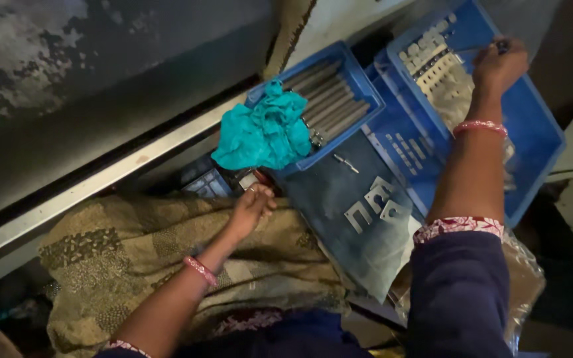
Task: The person inspects a metal rod, then uses a wrench to tighten a bolt on a machine. They handle several metal components and tools, placing them into a blue bin and adjusting the machine's internal parts.
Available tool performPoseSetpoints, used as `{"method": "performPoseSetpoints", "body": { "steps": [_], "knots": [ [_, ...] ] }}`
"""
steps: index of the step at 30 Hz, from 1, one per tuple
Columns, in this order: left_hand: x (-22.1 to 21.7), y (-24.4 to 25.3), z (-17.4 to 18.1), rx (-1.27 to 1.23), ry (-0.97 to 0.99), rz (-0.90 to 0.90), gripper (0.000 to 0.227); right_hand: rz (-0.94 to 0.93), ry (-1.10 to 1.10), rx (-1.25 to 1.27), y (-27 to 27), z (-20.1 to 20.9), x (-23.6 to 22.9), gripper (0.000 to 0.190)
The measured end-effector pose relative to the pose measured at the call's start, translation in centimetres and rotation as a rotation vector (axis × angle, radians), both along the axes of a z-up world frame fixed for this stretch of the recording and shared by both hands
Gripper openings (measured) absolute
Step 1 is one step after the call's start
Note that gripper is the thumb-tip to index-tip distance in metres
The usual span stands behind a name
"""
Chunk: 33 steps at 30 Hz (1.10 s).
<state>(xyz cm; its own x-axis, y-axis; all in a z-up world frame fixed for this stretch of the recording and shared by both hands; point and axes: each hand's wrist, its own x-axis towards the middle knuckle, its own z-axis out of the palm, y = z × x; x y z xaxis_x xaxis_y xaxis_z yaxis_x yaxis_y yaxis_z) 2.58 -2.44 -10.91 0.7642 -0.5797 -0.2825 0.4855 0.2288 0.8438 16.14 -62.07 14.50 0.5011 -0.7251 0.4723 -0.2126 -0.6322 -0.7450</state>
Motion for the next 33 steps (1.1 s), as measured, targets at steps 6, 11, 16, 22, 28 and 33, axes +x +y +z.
{"method": "performPoseSetpoints", "body": {
  "steps": [6, 11, 16, 22, 28, 33],
  "knots": [
    [0.1, 0.3, 1.1, 0.019, -0.046, -0.006, 0.017, 0.03, 0.174, 0.054, -1.2, -1.8, 0.3, 0.01],
    [-0.2, 0.2, 2.1, 0.066, 0.05, -0.043, 0.018, 0.238, -0.166, 0.509, -2.4, -2.2, 0.6, 0.018],
    [0.0, 0.0, 1.8, -0.003, -0.034, 0.004, 0.018, 0.336, -0.153, -0.022, 0.4, -1.3, 1.9, 0.036],
    [0.3, -0.9, 0.1, -0.022, -0.05, 0.051, 0.014, 0.576, -0.097, -0.508, 14.4, 3.0, 2.3, 0.027],
    [0.7, -0.6, -0.2, -0.069, -0.095, 0.073, 0.014, 0.902, 0.417, -0.58, 30.9, 4.6, -1.4, 0.015],
    [0.8, -1.1, 1.2, -0.027, -0.085, 0.069, 0.015, 0.933, 0.619, -0.562, 34.5, 5.8, -3.4, 0.016]
  ]
}}
